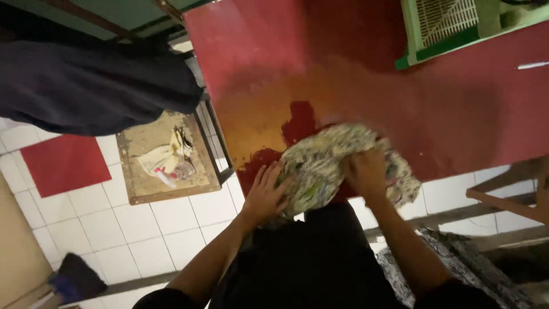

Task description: Wipe a red table using a patterned cloth.

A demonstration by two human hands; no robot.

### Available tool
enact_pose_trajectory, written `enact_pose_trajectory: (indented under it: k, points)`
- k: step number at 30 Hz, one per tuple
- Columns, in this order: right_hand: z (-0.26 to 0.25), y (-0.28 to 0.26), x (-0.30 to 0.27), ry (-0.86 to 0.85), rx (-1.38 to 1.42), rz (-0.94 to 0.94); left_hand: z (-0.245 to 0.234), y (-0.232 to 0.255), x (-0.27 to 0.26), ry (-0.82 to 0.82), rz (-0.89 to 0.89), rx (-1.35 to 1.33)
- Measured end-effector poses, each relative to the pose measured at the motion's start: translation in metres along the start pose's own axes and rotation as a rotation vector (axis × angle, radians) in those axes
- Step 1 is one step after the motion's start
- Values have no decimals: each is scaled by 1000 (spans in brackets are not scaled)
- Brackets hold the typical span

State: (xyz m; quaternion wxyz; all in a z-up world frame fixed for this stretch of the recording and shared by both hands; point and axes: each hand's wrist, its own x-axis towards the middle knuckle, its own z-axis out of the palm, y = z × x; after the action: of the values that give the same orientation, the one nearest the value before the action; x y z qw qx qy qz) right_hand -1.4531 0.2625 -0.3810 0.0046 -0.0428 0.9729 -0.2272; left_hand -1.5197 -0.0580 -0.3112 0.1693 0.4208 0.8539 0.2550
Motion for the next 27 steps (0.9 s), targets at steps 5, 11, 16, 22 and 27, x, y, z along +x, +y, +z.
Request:
enact_pose_trajectory:
  k: [5, 11, 16, 22, 27]
  points:
    - [-53, 31, 54, 305, 142, 295, -42, 68, 62, -277, -605, 77]
    - [-133, 30, 131, 368, 592, 53, -58, 13, 90, 452, -615, -36]
    - [-211, -17, 145, 107, 660, 584, -88, -24, 118, 400, -547, -10]
    - [-108, -60, 169, 234, 207, 63, -81, -43, 104, 226, -231, -465]
    - [-10, -126, 202, 106, -115, 73, -70, -80, 96, 316, -398, -214]
